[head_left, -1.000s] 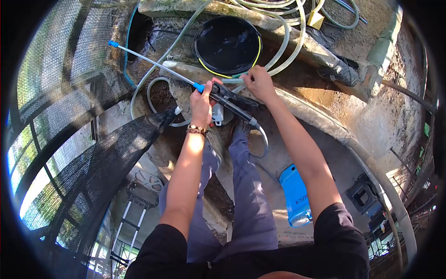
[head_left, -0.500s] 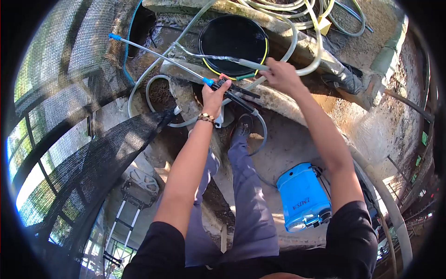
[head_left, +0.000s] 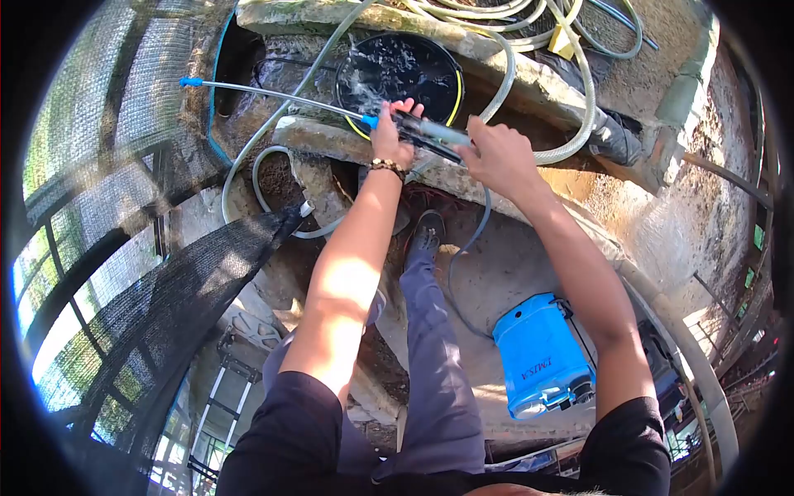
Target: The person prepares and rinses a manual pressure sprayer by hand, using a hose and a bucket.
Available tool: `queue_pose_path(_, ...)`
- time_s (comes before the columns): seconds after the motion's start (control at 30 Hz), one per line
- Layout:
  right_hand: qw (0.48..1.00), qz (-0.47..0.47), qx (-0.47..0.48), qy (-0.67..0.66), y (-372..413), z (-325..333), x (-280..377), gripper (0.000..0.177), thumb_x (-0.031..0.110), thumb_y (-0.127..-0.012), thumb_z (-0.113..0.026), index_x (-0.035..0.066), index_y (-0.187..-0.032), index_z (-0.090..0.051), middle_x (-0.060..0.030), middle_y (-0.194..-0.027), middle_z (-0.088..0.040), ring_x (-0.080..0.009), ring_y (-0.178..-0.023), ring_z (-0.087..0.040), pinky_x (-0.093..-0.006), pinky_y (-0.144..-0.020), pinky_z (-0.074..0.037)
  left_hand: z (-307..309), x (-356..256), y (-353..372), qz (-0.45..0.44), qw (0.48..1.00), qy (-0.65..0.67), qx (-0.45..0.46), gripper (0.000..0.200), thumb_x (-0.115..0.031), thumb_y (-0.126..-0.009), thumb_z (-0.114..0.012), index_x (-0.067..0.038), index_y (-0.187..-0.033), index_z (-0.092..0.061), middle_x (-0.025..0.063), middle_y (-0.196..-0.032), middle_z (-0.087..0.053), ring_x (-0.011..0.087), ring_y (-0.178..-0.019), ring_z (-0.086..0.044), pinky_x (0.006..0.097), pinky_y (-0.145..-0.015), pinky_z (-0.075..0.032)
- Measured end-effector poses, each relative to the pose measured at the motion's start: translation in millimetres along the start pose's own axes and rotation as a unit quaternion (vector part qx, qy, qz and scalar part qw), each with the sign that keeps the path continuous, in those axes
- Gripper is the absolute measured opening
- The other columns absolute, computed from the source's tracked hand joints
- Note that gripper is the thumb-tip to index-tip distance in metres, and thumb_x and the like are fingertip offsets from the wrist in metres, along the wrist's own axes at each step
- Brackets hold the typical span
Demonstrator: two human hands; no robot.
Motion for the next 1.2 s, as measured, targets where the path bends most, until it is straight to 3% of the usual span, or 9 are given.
queue_pose_path(0.1, 0.998, -0.043, -0.042, -0.035, -1, 1, -7, 0.031, 0.030, -0.083, -0.067, 0.002, -0.087, -0.055, -0.0208, -0.074, -0.065, -0.0409, -0.073, -0.066, -0.0516, -0.064, -0.050, -3, -2, -16, -0.053, 0.998, -0.020, 0.002, 0.038, -0.040, -0.103, -0.042, -0.009, -0.089, -0.059, 0.0084, -0.092, -0.066, 0.0262, -0.086, -0.063, 0.0436, -0.086, -0.051)
queue_pose_path(0.2, 0.997, -0.062, -0.004, -0.039, 3, 0, -6, 0.032, 0.032, -0.084, -0.067, 0.003, -0.089, -0.055, -0.0215, -0.078, -0.066, -0.0417, -0.076, -0.066, -0.0520, -0.067, -0.050, -13, 0, -16, -0.095, 0.993, -0.021, 0.074, 0.008, -0.018, -0.093, -0.063, -0.010, -0.091, -0.062, 0.0051, -0.091, -0.066, 0.0216, -0.089, -0.063, 0.0411, -0.087, -0.050)
queue_pose_path(0.27, 0.996, -0.079, -0.003, -0.034, 5, 0, -11, 0.032, 0.033, -0.084, -0.067, 0.003, -0.090, -0.056, -0.0214, -0.079, -0.066, -0.0415, -0.078, -0.066, -0.0515, -0.068, -0.051, -17, 2, -9, -0.079, 0.995, -0.046, 0.050, 0.020, 0.001, -0.082, -0.072, -0.011, -0.095, -0.063, 0.0047, -0.093, -0.066, 0.0216, -0.095, -0.064, 0.0391, -0.086, -0.050)
queue_pose_path(0.37, 0.994, -0.110, -0.016, 0.007, 7, 3, -34, 0.033, 0.033, -0.084, -0.067, 0.003, -0.091, -0.056, -0.0208, -0.079, -0.067, -0.0408, -0.079, -0.067, -0.0506, -0.070, -0.052, -19, 1, -4, -0.060, 0.980, -0.072, 0.173, 0.019, 0.000, -0.083, -0.070, -0.012, -0.096, -0.062, 0.0062, -0.096, -0.067, 0.0244, -0.100, -0.064, 0.0397, -0.084, -0.051)
queue_pose_path(0.53, 0.990, -0.117, 0.007, 0.077, 18, 9, -65, 0.033, 0.033, -0.083, -0.068, 0.003, -0.091, -0.056, -0.0199, -0.082, -0.067, -0.0401, -0.078, -0.067, -0.0505, -0.068, -0.053, -8, -5, 10, 0.019, 0.978, -0.176, 0.114, 0.022, -0.015, -0.093, -0.065, 0.001, -0.104, -0.056, 0.0202, -0.102, -0.065, 0.0347, -0.096, -0.066, 0.0537, -0.086, -0.056)
queue_pose_path(0.63, 0.993, -0.089, 0.016, 0.080, 25, 8, -61, 0.034, 0.032, -0.082, -0.068, 0.002, -0.091, -0.055, -0.0199, -0.079, -0.067, -0.0405, -0.076, -0.067, -0.0501, -0.067, -0.053, -8, -2, 12, -0.027, 0.963, -0.258, 0.078, 0.025, -0.018, -0.093, -0.066, 0.002, -0.105, -0.057, 0.0201, -0.100, -0.066, 0.0323, -0.096, -0.067, 0.0540, -0.085, -0.057)
queue_pose_path(0.8, 0.997, -0.075, 0.019, 0.005, 30, 7, -21, 0.035, 0.031, -0.081, -0.069, 0.001, -0.092, -0.056, -0.0220, -0.078, -0.067, -0.0409, -0.075, -0.067, -0.0500, -0.067, -0.053, 2, 22, 10, -0.063, 0.978, -0.183, 0.077, 0.023, -0.009, -0.088, -0.070, -0.003, -0.107, -0.058, 0.0094, -0.099, -0.064, 0.0199, -0.088, -0.064, 0.0367, -0.085, -0.052)
queue_pose_path(1.07, 0.997, -0.067, -0.008, -0.039, 24, -10, -8, 0.033, 0.031, -0.082, -0.069, 0.003, -0.090, -0.054, -0.0199, -0.075, -0.066, -0.0417, -0.075, -0.066, -0.0516, -0.067, -0.051, -10, 49, 44, 0.004, 0.985, -0.111, 0.129, 0.017, -0.002, -0.093, -0.059, -0.005, -0.109, -0.053, 0.0066, -0.098, -0.060, 0.0236, -0.097, -0.062, 0.0473, -0.083, -0.053)
queue_pose_path(1.2, 0.997, -0.081, 0.003, -0.006, 29, -4, -39, 0.032, 0.030, -0.081, -0.068, 0.002, -0.092, -0.056, -0.0215, -0.076, -0.067, -0.0408, -0.075, -0.067, -0.0511, -0.067, -0.052, -9, 57, 43, -0.068, 0.977, -0.201, 0.036, 0.015, -0.003, -0.093, -0.060, -0.005, -0.107, -0.054, 0.0059, -0.099, -0.061, 0.0194, -0.095, -0.062, 0.0430, -0.082, -0.053)
Point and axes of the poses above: each hand's wrist, its own y-axis away from the middle knuckle, its own z-axis out of the back of the hand, x = y × z, the point moved 2 cm from there along -y, towards the middle knuckle
